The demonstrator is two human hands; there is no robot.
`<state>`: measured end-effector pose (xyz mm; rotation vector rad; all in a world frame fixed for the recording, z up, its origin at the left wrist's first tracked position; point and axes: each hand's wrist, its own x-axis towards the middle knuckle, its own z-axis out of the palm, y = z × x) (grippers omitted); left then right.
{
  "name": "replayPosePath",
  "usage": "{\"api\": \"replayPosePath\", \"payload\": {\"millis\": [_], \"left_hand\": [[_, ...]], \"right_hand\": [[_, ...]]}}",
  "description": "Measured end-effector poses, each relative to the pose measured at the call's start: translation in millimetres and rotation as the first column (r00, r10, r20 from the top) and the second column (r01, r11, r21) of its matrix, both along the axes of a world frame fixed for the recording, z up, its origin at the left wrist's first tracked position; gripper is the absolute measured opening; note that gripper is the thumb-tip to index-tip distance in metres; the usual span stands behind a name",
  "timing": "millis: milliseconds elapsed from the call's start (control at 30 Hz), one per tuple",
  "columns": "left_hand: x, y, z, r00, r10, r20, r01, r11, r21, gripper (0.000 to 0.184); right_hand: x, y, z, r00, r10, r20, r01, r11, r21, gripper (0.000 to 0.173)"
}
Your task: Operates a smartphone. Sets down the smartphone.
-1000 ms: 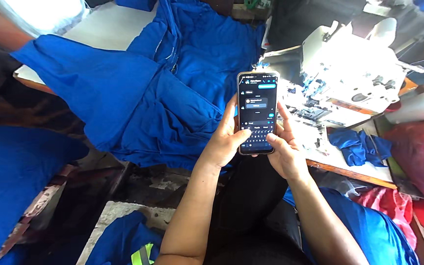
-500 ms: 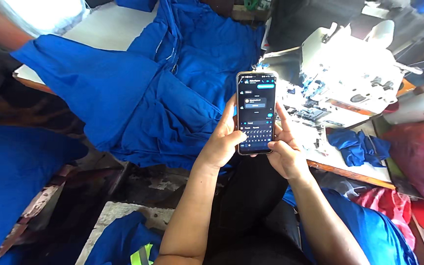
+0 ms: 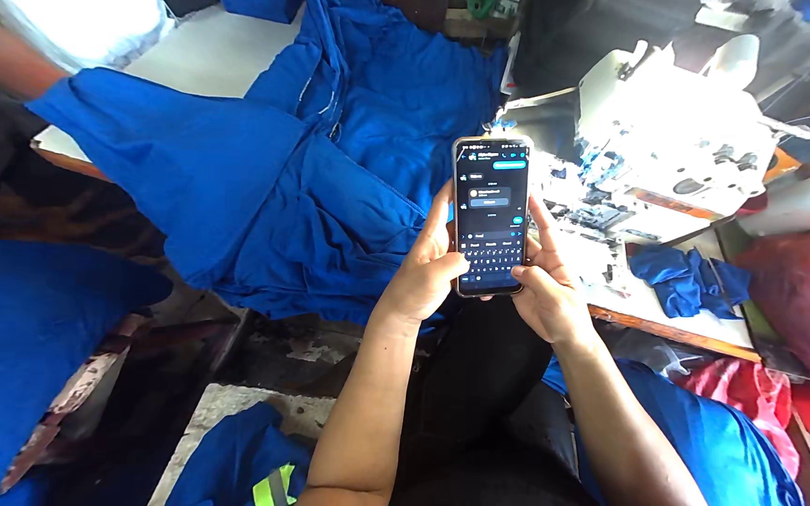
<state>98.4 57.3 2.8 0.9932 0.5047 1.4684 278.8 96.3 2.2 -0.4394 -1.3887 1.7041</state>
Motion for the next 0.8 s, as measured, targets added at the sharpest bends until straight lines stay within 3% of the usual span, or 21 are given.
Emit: {"api": "replayPosePath", "payload": {"millis": [800], "left_hand": [[-0.3, -0.7, 0.1, 1.0, -0.005, 0.0, 0.005, 1.0, -0.002, 0.094]], "right_hand": [[0.1, -1.0, 1.0, 1.0, -0.011, 0.006, 0.011, 1.0, -0.014, 0.078]]}}
